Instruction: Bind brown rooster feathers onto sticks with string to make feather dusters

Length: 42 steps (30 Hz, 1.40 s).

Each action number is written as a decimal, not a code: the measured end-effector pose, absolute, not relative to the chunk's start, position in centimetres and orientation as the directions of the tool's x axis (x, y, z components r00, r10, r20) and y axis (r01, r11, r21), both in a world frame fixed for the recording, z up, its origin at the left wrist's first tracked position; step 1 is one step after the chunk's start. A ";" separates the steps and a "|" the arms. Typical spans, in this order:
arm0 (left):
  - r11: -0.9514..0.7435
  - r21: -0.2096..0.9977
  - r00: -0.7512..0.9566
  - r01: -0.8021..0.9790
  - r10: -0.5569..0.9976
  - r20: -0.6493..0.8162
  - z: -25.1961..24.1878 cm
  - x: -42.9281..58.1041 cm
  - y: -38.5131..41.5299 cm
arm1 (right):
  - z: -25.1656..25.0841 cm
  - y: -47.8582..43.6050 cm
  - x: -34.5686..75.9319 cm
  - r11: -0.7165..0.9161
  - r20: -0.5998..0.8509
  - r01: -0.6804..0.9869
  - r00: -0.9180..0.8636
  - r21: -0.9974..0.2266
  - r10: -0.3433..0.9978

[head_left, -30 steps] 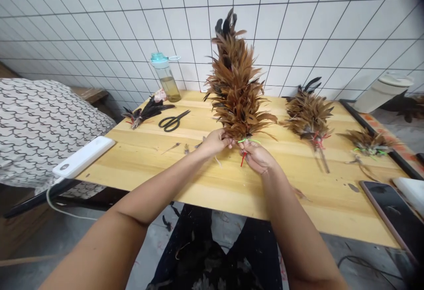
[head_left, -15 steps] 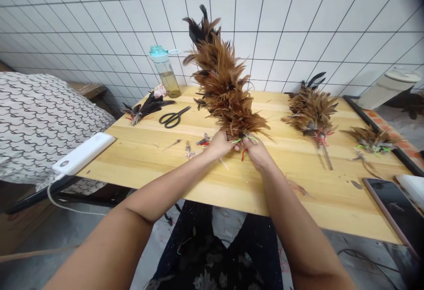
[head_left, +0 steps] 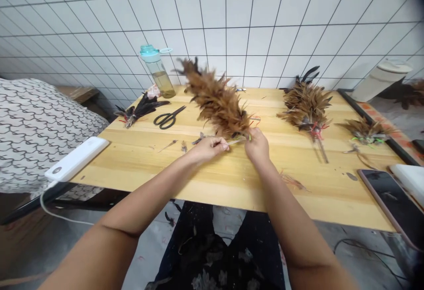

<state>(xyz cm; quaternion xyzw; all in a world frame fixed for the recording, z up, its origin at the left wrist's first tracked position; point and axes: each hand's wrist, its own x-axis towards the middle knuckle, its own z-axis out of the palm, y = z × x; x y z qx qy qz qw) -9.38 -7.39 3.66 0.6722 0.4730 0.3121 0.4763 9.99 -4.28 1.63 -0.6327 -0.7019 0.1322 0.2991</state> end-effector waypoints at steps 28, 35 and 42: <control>-0.587 0.614 0.534 0.527 0.791 0.298 10.2 -10.2 -2.7 | 1.5 -7.3 8.8 0.517 0.463 0.817 -0.572 0.254 0.677; -0.528 0.666 0.743 0.527 0.667 -0.058 6.4 -9.8 0.5 | 0.6 -6.9 11.4 0.555 0.546 0.765 -0.632 0.326 0.550; -0.431 0.782 0.756 0.450 0.651 -0.076 4.5 -9.2 1.7 | 0.2 -5.9 11.1 0.586 0.524 0.771 -0.616 0.249 0.588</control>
